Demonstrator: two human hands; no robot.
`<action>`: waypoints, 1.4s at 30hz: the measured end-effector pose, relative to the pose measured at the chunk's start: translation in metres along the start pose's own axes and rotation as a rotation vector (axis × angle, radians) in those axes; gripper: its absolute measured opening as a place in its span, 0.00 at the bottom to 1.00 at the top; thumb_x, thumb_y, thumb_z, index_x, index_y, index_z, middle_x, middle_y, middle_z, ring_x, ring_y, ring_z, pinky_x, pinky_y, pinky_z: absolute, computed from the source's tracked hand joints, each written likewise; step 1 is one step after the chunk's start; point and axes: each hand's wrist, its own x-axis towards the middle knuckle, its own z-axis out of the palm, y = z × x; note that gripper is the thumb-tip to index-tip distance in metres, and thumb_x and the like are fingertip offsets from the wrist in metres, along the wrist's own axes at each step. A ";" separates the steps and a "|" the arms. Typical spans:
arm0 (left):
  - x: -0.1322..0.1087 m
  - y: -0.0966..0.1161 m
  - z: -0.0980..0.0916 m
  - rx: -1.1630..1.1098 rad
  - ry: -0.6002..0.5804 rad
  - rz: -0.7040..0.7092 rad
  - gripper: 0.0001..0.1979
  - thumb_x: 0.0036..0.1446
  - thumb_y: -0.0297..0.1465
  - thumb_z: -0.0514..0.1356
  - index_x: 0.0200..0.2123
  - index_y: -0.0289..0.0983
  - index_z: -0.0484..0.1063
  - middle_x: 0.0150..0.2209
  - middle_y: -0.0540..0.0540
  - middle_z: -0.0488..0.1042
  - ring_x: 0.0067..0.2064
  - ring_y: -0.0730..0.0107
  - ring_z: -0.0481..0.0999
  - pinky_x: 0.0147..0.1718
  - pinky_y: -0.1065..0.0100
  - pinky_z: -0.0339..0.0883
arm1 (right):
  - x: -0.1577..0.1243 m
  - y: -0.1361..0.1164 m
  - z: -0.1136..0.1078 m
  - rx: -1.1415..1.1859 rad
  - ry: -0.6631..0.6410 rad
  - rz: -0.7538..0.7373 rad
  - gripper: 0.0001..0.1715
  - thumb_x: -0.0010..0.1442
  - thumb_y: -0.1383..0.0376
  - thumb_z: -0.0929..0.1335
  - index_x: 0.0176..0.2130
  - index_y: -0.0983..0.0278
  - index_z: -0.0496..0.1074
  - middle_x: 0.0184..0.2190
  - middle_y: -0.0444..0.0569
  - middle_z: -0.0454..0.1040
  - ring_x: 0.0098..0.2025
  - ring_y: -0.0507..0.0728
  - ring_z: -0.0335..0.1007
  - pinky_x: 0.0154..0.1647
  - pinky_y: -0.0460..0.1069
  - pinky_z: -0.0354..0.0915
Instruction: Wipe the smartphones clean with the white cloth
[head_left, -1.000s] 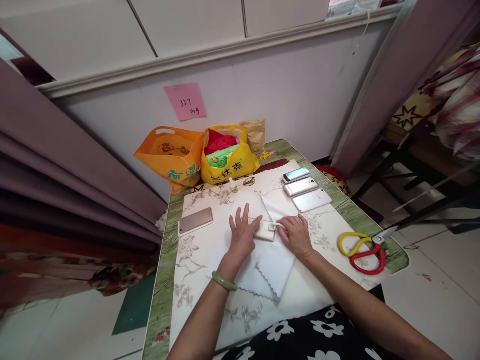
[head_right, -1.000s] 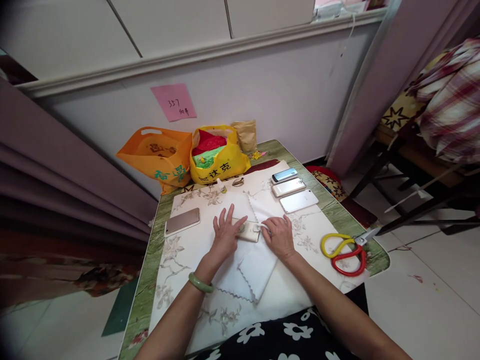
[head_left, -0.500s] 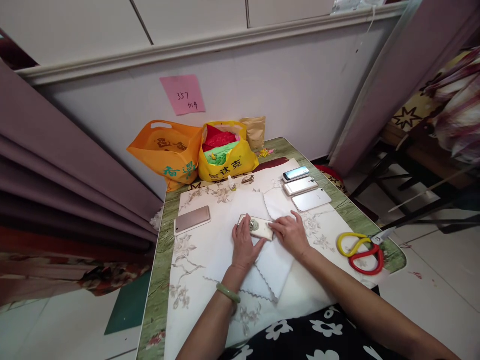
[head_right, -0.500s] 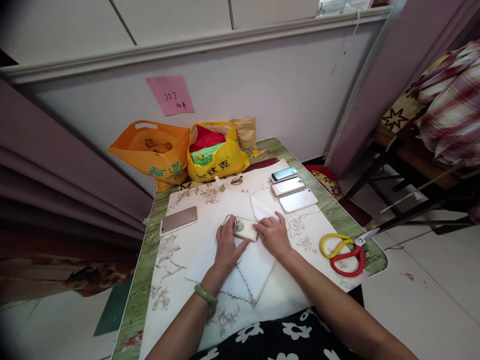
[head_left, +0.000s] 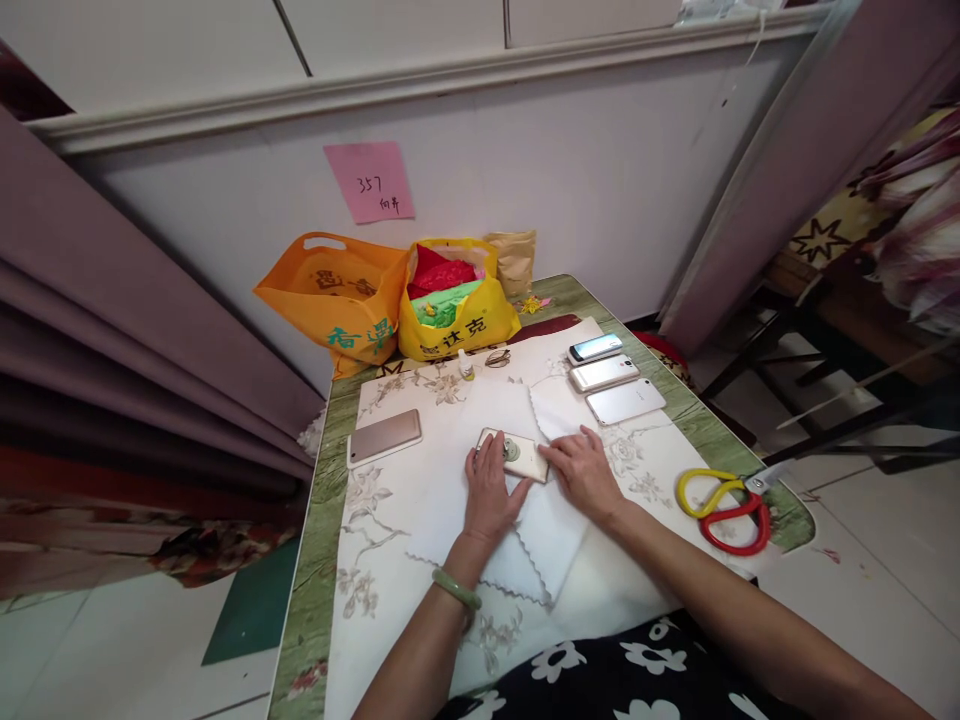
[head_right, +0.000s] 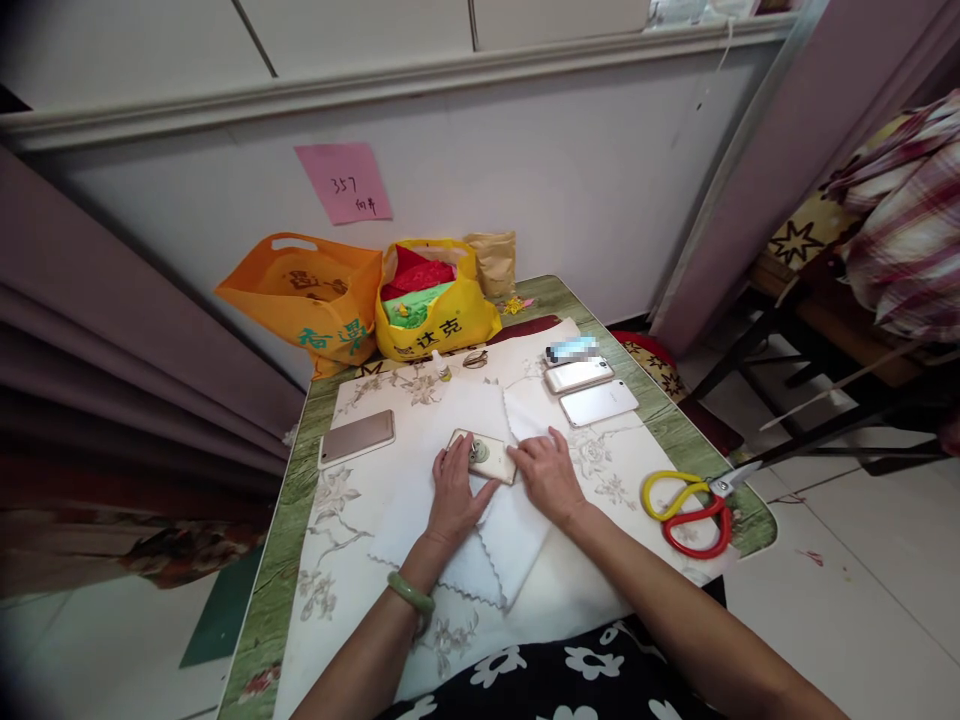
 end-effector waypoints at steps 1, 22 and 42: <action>0.000 0.000 0.000 -0.002 0.004 0.000 0.39 0.59 0.39 0.58 0.67 0.33 0.43 0.64 0.33 0.59 0.68 0.55 0.52 0.65 0.48 0.41 | -0.001 0.000 -0.001 0.029 -0.034 -0.071 0.19 0.64 0.70 0.63 0.51 0.54 0.73 0.39 0.47 0.76 0.44 0.57 0.66 0.64 0.61 0.43; 0.026 0.027 -0.003 0.110 0.155 -0.349 0.08 0.62 0.35 0.53 0.38 0.38 0.68 0.54 0.38 0.69 0.60 0.55 0.63 0.61 0.45 0.44 | -0.020 0.012 0.009 0.090 0.113 0.087 0.14 0.66 0.64 0.64 0.49 0.57 0.73 0.40 0.47 0.76 0.46 0.56 0.69 0.65 0.60 0.42; 0.048 -0.014 -0.027 -0.104 -0.111 0.056 0.11 0.64 0.31 0.50 0.40 0.43 0.73 0.58 0.47 0.70 0.67 0.63 0.56 0.65 0.44 0.35 | -0.022 0.012 0.008 0.098 0.224 0.092 0.13 0.64 0.66 0.63 0.46 0.58 0.74 0.39 0.46 0.76 0.46 0.56 0.69 0.66 0.61 0.43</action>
